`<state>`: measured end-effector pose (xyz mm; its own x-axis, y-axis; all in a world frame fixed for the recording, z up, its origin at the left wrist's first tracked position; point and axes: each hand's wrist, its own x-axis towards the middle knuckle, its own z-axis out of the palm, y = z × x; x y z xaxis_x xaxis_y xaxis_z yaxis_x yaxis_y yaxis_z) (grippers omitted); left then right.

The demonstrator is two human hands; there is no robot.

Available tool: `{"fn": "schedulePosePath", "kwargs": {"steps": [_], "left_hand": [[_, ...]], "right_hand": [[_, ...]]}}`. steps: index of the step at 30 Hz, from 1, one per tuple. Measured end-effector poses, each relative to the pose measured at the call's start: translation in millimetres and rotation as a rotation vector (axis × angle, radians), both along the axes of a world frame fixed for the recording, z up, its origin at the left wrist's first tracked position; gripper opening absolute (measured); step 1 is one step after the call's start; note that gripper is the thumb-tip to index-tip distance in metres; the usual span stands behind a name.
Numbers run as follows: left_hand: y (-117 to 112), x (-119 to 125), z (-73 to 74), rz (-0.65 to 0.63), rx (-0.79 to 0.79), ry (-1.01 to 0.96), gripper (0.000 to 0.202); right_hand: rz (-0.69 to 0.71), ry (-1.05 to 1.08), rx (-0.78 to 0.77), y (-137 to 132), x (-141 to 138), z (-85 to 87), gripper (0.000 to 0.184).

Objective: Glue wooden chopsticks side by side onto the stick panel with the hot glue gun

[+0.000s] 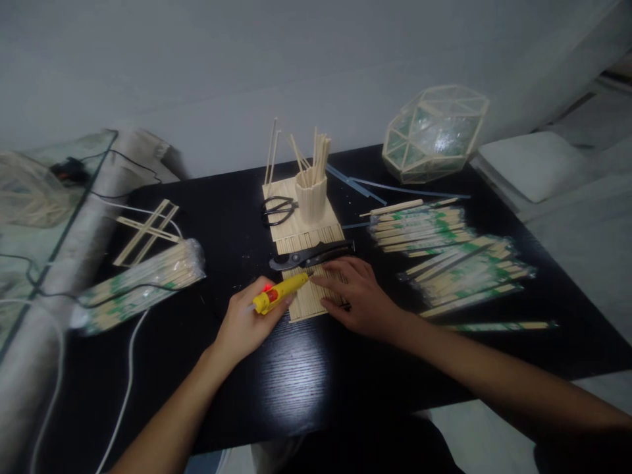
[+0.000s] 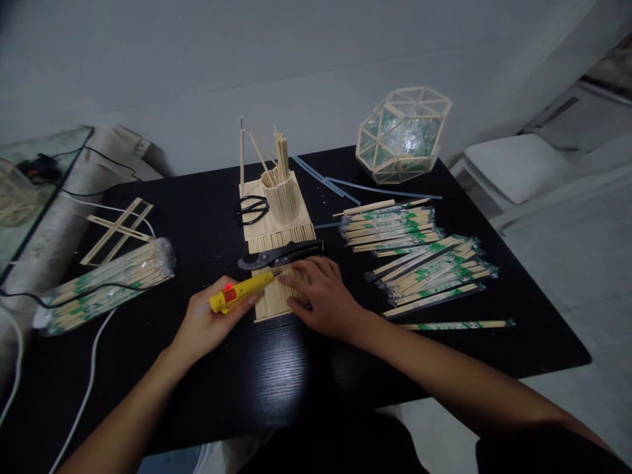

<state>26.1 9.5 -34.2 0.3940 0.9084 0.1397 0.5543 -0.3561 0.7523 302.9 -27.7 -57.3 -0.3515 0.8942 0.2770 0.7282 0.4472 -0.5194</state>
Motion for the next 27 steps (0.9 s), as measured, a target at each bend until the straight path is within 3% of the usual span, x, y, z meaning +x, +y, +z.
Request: {"fn": "schedulePosePath", "kwargs": {"steps": [15,27], "left_hand": [[0.3,0.6,4.3,0.032,0.005,0.009,0.027],[0.5,-0.7,3.4,0.009,0.012,0.001,0.023]], "right_hand": [[-0.008,0.086,0.033,0.1,1.9,-2.9,0.034],[0.002,0.095,-0.026,0.9,4.2,-1.5,0.028]]}}
